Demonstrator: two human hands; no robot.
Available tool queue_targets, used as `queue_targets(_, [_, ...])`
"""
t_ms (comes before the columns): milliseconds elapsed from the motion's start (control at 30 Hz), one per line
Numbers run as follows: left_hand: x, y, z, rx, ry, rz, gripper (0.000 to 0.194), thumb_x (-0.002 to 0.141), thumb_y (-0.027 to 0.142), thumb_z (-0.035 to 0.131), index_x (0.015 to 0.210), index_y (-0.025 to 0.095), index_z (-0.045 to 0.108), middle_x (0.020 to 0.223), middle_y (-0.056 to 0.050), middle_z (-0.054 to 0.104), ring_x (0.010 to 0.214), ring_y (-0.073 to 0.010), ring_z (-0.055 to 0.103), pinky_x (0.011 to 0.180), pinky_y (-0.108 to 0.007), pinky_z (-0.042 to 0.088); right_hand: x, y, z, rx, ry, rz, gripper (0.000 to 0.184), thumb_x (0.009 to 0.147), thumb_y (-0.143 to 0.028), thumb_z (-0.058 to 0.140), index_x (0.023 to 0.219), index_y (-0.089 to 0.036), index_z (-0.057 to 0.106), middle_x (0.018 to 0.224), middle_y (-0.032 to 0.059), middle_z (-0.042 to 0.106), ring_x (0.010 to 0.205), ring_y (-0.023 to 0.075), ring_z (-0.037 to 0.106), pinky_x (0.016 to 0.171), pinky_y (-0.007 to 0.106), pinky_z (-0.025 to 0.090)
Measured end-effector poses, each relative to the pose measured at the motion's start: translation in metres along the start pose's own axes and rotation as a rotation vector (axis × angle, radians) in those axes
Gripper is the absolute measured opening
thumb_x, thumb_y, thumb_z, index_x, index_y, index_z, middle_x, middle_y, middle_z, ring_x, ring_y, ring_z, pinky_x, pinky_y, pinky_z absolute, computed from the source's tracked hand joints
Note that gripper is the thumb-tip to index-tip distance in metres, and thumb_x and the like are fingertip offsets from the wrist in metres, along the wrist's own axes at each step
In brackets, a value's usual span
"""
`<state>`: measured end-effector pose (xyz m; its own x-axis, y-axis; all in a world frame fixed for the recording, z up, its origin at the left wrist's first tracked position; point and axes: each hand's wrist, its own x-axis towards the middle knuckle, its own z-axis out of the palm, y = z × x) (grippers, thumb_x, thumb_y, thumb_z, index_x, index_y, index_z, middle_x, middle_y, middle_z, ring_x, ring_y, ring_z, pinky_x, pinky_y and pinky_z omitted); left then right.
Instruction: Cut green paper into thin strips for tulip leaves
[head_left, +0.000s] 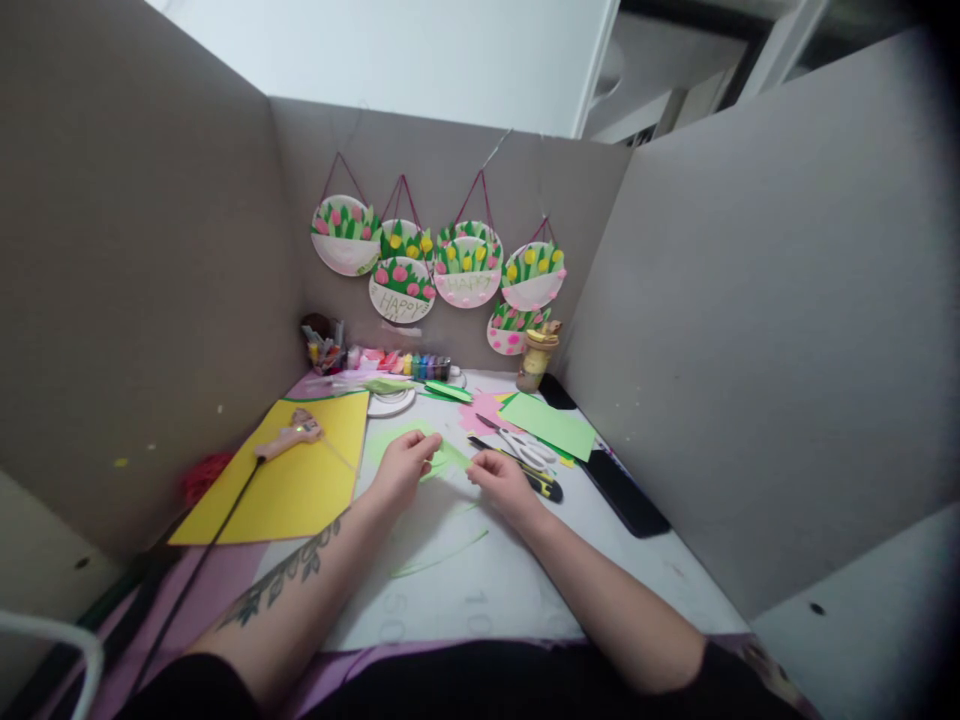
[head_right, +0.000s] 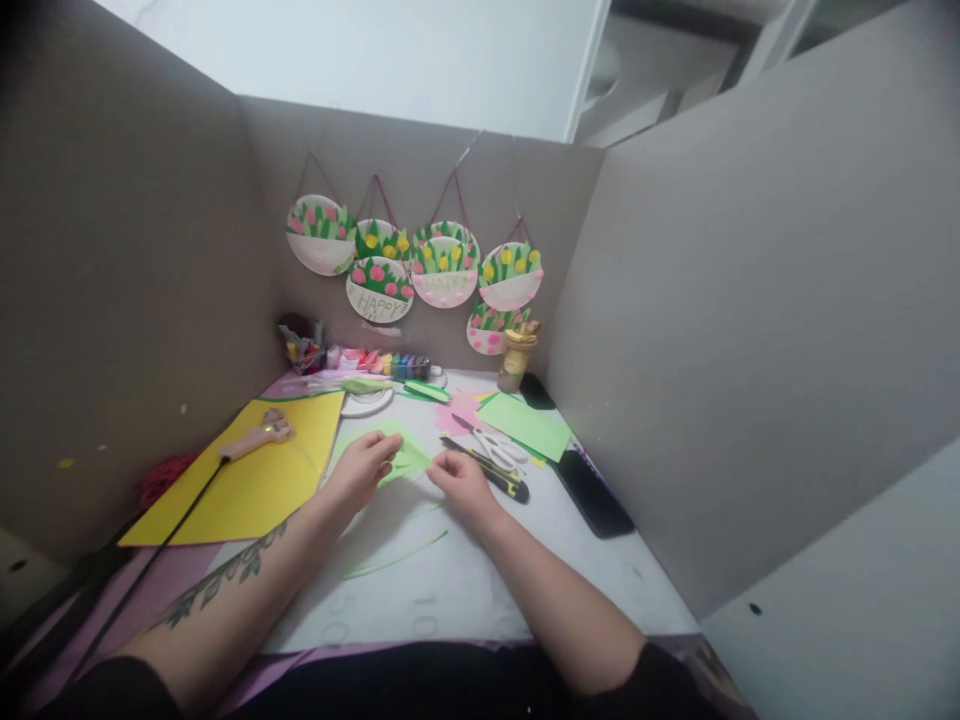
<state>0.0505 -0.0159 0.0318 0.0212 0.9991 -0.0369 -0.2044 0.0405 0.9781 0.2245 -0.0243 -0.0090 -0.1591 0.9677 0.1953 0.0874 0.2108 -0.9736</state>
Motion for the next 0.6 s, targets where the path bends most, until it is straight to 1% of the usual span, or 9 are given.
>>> queue_targets(100, [0.003,0.004,-0.004,-0.051,0.004,0.032,0.036,0.06,0.039,0.072,0.057,0.017,0.043,0.051,0.008,0.035,0.044,-0.0037,0.028,0.043,-0.02,0.019,0.0,-0.001,-0.002,0.031,0.009,0.004,0.02,0.069,-0.035,0.065,0.065,-0.018,0.055,0.059,-0.0031,0.053,0.056,0.0111,0.046,0.058,0.024,0.036])
queue_targets(333, [0.014,0.006,-0.016,-0.062,0.07,0.084,0.03,0.06,0.039,0.073,0.069,0.015,0.058,0.054,0.007,0.042,0.045,-0.004,0.032,0.044,-0.019,0.022,-0.001,-0.004,-0.003,0.069,0.021,0.033,0.017,0.067,-0.029,0.064,0.06,-0.018,0.053,0.056,-0.0034,0.053,0.053,0.0104,0.045,0.056,0.024,0.034])
queue_targets(433, [0.019,0.007,-0.022,-0.097,0.124,0.121,0.03,0.061,0.039,0.073,0.072,0.015,0.058,0.055,0.007,0.042,0.046,-0.0041,0.032,0.043,-0.018,0.021,-0.001,-0.002,-0.006,0.087,0.033,0.035,0.016,0.068,-0.028,0.064,0.06,-0.018,0.054,0.056,-0.0035,0.053,0.053,0.0103,0.045,0.056,0.024,0.035])
queue_targets(500, [0.019,0.006,-0.022,-0.102,0.153,0.14,0.031,0.062,0.039,0.072,0.073,0.015,0.057,0.057,0.006,0.043,0.048,-0.0045,0.035,0.043,-0.018,0.023,0.0,0.0,-0.007,0.09,0.056,0.036,0.017,0.069,-0.029,0.063,0.06,-0.018,0.054,0.056,-0.0035,0.054,0.054,0.0104,0.045,0.056,0.024,0.035])
queue_targets(533, [0.018,0.005,-0.02,-0.092,0.149,0.144,0.031,0.063,0.04,0.072,0.074,0.015,0.057,0.059,0.005,0.044,0.049,-0.0051,0.037,0.044,-0.017,0.024,0.0,0.0,-0.007,0.09,0.067,0.036,0.017,0.069,-0.029,0.063,0.06,-0.018,0.054,0.056,-0.0035,0.053,0.054,0.0105,0.045,0.057,0.025,0.035])
queue_targets(600, [0.013,0.003,-0.014,-0.036,0.085,0.133,0.032,0.065,0.043,0.07,0.075,0.016,0.056,0.061,0.004,0.046,0.051,-0.0062,0.04,0.044,-0.018,0.025,0.001,0.001,-0.008,0.084,0.082,0.029,0.017,0.069,-0.029,0.063,0.061,-0.018,0.054,0.056,-0.0037,0.053,0.054,0.0106,0.045,0.057,0.025,0.035])
